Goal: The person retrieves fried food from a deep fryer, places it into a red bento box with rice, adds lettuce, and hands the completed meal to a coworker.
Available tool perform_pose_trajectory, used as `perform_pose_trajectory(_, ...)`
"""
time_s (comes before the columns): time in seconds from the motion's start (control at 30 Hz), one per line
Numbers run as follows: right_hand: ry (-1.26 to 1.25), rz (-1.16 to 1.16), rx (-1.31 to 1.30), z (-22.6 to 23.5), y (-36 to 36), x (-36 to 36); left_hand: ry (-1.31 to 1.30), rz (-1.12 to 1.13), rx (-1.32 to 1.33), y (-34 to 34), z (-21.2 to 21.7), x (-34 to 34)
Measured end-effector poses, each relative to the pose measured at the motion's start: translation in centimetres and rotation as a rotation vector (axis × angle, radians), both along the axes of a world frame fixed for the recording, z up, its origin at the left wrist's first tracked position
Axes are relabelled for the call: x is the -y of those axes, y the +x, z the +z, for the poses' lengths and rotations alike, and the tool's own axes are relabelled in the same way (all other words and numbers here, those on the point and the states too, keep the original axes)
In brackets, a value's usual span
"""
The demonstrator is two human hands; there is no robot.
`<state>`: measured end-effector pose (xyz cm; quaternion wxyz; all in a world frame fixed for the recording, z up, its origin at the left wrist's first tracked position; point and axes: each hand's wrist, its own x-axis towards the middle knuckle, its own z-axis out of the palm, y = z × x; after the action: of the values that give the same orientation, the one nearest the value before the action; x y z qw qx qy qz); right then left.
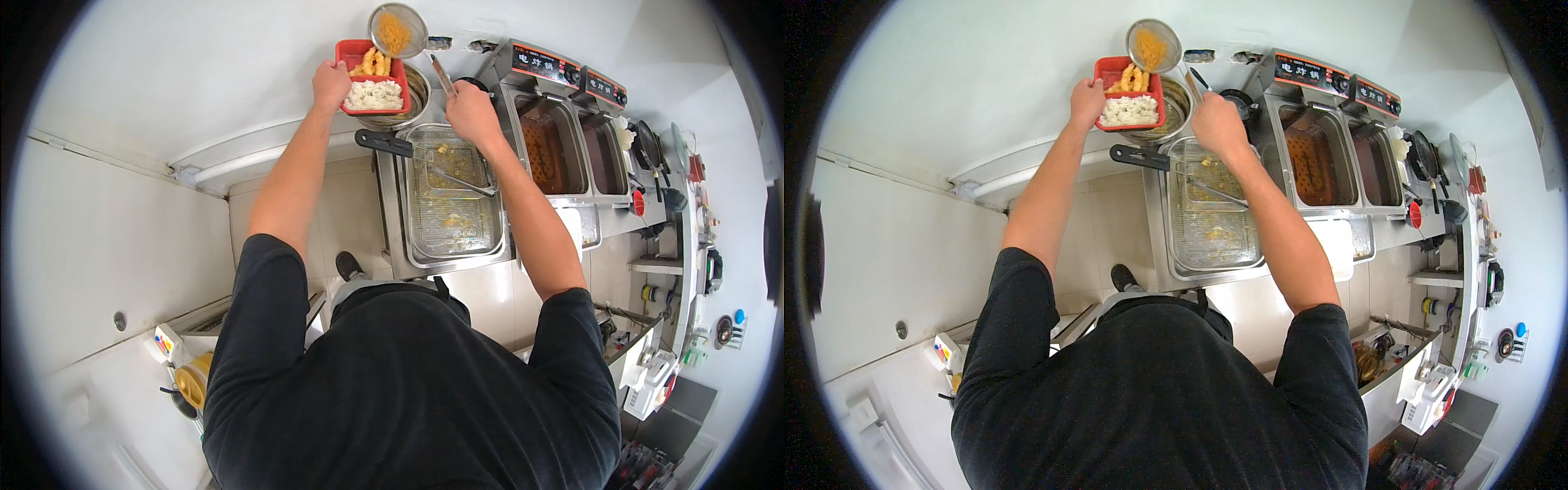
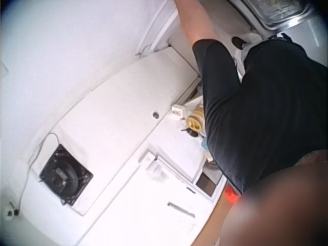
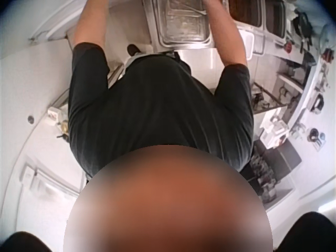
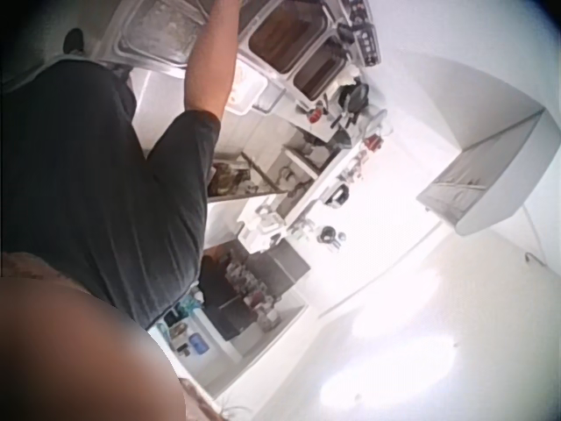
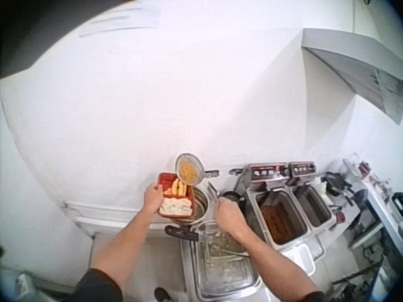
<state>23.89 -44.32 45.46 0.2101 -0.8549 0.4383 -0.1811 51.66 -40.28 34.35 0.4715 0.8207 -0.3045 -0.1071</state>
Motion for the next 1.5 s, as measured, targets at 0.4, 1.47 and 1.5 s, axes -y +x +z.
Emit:
perform_pose_trajectory(0.4,-0.042,-0.103,-0.08,-2.5,-1.2,0.2,0.013,-0.064,-0.086,-1.2,-2.3,2.0)
perform_pose_trajectory(1.47,-0.239,0.077,-0.164,-0.7,-3.5,-1.4,-0.143,-0.008,-0.081,0.3,-3.8,1.8)
perform_pose_trajectory(1.5,-0.235,0.054,-0.156,-0.8,-3.5,-1.1,-0.149,0.006,-0.064,0.4,-3.9,1.7)
